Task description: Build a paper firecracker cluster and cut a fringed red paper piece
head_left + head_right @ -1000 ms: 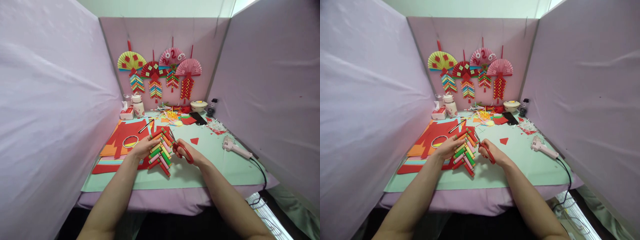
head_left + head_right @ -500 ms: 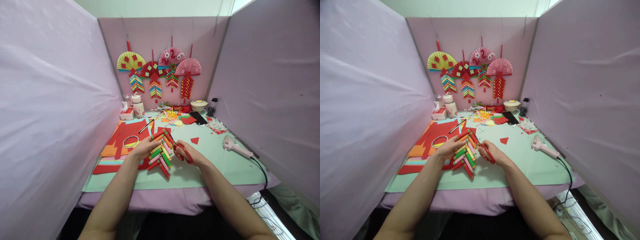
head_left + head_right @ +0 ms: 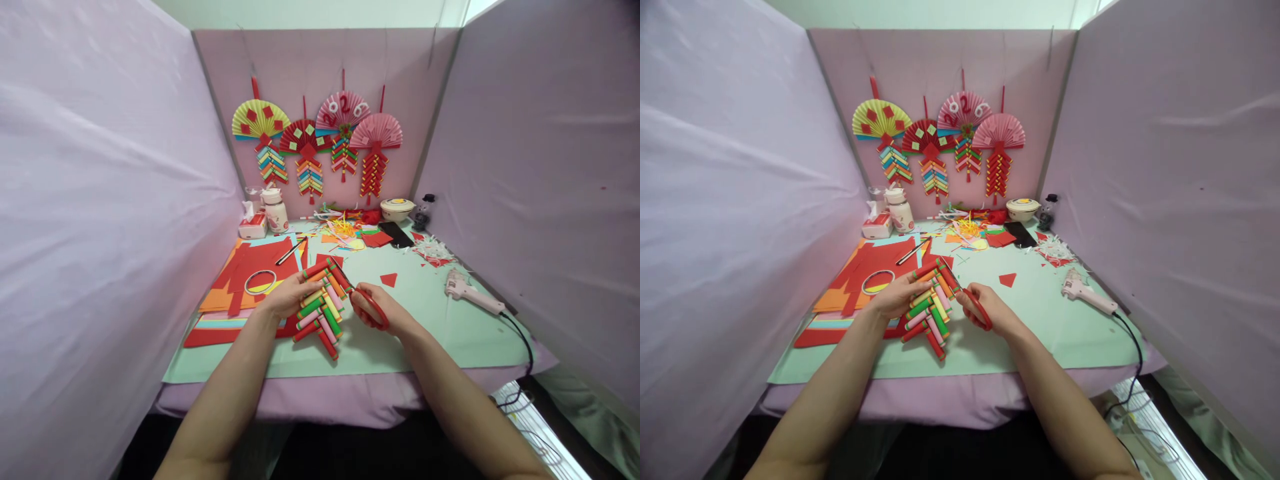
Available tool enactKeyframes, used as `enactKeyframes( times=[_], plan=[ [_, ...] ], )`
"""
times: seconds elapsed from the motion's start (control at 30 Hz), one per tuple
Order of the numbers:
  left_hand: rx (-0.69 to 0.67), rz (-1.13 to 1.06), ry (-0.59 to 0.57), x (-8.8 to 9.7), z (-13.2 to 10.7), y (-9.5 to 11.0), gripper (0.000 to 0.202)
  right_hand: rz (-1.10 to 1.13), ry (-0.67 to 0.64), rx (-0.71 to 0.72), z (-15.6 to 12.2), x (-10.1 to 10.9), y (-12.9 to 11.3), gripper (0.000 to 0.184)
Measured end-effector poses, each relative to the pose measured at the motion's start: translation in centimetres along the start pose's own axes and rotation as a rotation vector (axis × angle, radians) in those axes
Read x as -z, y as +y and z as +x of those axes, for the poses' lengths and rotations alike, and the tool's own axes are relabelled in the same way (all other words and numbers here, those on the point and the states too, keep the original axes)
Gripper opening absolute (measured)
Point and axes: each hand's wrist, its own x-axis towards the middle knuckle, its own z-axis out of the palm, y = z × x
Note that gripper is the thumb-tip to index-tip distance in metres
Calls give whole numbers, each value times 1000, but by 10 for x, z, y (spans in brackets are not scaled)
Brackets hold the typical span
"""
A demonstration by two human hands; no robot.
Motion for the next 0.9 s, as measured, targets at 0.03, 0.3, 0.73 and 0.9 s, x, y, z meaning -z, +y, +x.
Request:
enactKeyframes(
  times=[0.03, 0.3, 0.73, 0.9],
  plan=[
    [4, 2, -7, -1, 0, 0, 41, -8, 10, -5, -1, -1, 0, 46],
    [29, 15, -92, -3, -3, 0, 44, -3, 47, -57, -14, -5, 1, 41],
    [184, 216, -273, -9, -7, 15, 46, 7, -65, -117, -52, 20, 10, 32],
    [257, 320, -375, -19, -10, 25, 52, -9, -107, -138, -67, 29, 11, 31]
  ],
)
